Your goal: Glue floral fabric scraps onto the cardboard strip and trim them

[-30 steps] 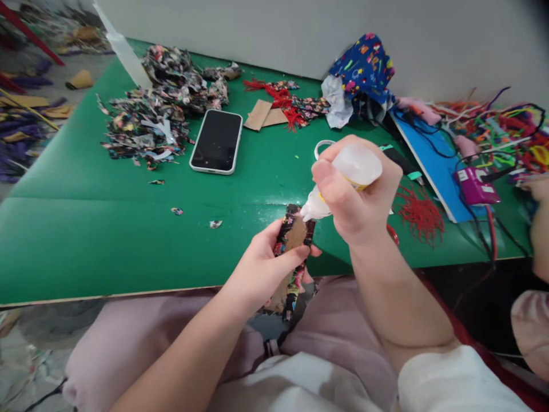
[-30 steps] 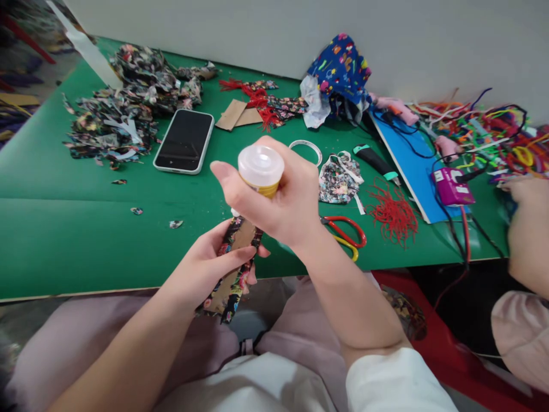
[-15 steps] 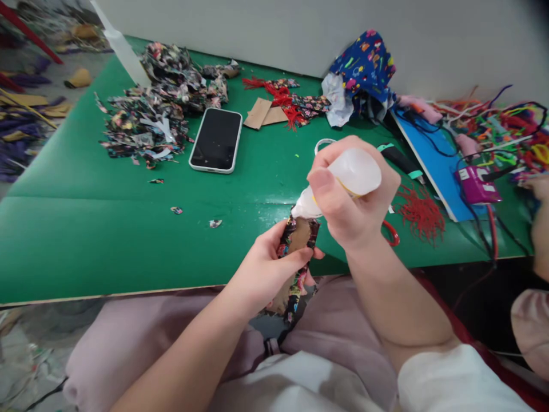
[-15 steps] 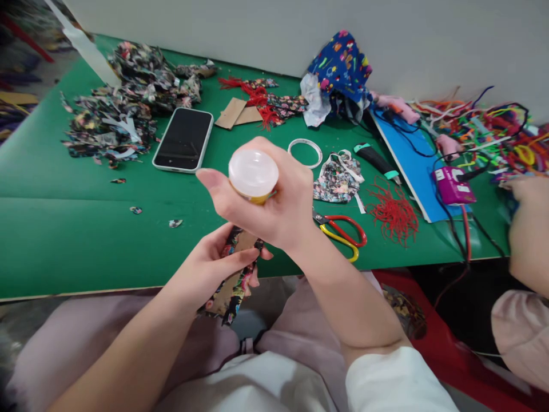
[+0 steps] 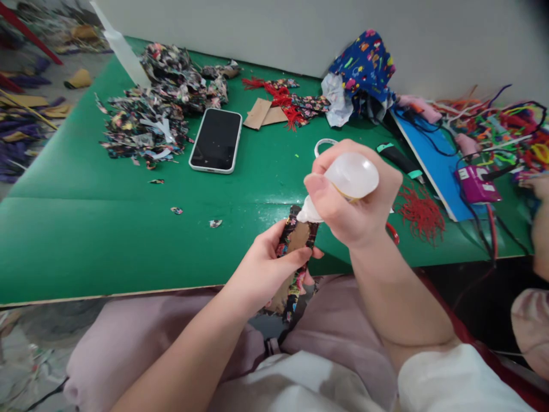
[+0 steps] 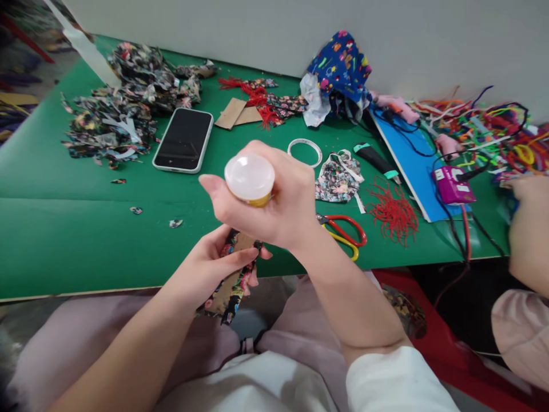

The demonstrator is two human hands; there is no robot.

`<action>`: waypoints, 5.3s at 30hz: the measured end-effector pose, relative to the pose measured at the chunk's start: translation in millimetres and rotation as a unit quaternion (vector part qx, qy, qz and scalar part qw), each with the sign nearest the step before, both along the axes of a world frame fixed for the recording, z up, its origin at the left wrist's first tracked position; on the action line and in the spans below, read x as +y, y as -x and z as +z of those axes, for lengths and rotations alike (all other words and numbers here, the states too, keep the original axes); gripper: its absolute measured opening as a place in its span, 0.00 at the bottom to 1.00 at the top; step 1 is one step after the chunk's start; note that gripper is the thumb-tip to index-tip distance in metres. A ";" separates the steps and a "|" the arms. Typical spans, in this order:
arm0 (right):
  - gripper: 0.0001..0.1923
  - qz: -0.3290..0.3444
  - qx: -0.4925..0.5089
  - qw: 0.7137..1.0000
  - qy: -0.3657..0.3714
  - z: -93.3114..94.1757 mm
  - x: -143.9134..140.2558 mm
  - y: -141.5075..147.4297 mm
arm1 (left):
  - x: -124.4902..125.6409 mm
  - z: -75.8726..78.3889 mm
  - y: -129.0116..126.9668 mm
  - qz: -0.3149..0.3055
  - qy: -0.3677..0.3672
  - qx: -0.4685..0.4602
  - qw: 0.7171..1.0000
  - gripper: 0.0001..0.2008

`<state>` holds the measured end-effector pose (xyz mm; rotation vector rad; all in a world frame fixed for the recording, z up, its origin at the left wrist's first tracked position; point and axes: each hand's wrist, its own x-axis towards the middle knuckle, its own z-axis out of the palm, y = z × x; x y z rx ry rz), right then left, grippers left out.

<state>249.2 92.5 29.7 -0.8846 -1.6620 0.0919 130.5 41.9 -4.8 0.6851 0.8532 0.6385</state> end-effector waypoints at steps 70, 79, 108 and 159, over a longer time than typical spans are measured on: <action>0.17 0.027 -0.012 0.999 -0.022 -2.1 3.3 -4.5 | 0.9 -0.4 7.1 -0.019 -0.003 -0.011 1.000 0.14; 0.15 0.053 0.000 0.997 -0.056 -2.1 3.8 -1.8 | 2.2 -1.4 7.3 -0.023 -0.005 -0.021 1.000 0.14; 0.17 0.060 0.004 0.998 -0.032 1.1 3.8 -8.6 | 3.7 -0.1 7.8 -0.027 -0.011 -0.021 0.999 0.13; 0.13 0.088 -0.017 0.995 -0.035 -1.0 2.5 -7.5 | 3.4 0.1 9.8 -0.021 -0.018 0.004 1.000 0.15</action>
